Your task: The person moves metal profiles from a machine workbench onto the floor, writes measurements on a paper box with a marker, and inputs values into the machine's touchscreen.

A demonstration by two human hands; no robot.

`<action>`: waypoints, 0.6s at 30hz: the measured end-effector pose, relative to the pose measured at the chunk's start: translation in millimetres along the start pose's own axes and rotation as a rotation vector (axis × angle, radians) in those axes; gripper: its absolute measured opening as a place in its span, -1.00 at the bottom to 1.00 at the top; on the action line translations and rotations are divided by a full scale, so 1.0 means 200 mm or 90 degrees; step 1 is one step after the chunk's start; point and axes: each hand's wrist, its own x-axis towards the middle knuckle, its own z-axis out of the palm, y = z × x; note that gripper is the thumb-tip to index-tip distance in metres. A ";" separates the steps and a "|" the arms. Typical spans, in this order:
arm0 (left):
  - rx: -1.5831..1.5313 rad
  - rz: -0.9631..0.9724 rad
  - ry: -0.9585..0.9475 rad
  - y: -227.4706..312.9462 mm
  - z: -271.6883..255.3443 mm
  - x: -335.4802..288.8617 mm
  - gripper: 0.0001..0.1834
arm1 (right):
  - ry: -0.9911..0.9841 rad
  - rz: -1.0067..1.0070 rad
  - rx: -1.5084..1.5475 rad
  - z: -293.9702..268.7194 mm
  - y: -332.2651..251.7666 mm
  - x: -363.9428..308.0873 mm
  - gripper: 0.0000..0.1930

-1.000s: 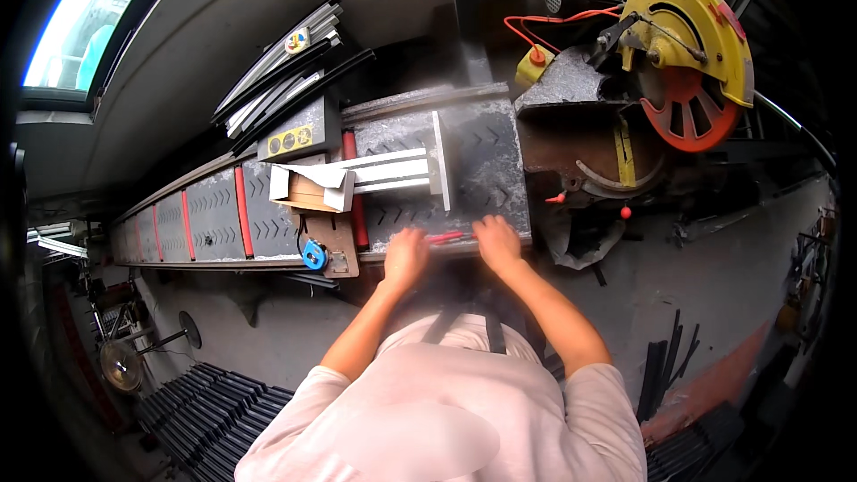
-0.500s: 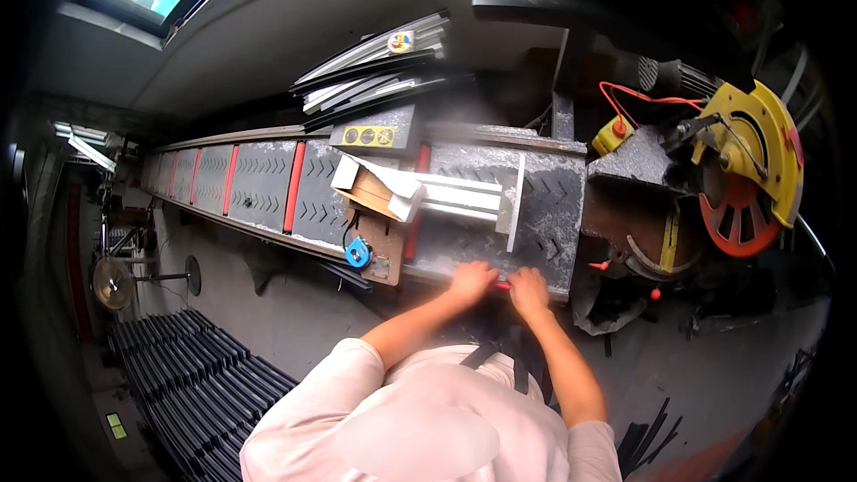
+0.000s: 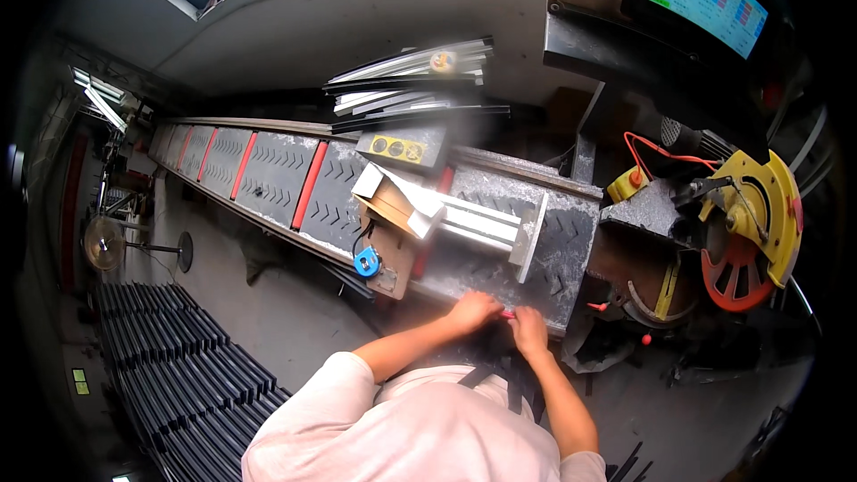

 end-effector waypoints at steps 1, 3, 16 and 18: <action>0.001 0.000 0.003 0.02 -0.02 -0.03 -0.84 | 0.022 -0.024 0.041 -0.01 -0.03 -0.02 -0.81; -0.136 0.028 0.020 0.04 -0.07 -0.09 -0.87 | 0.043 -0.058 0.106 -0.07 -0.12 -0.06 -0.83; 0.423 -0.092 0.339 -0.68 -1.27 -0.28 -0.88 | 0.235 -0.100 0.128 -0.28 -0.44 -0.04 -0.67; 0.414 -0.132 0.316 -0.74 -1.32 -0.19 -0.88 | 0.223 -0.078 0.122 -0.32 -0.42 -0.07 -0.71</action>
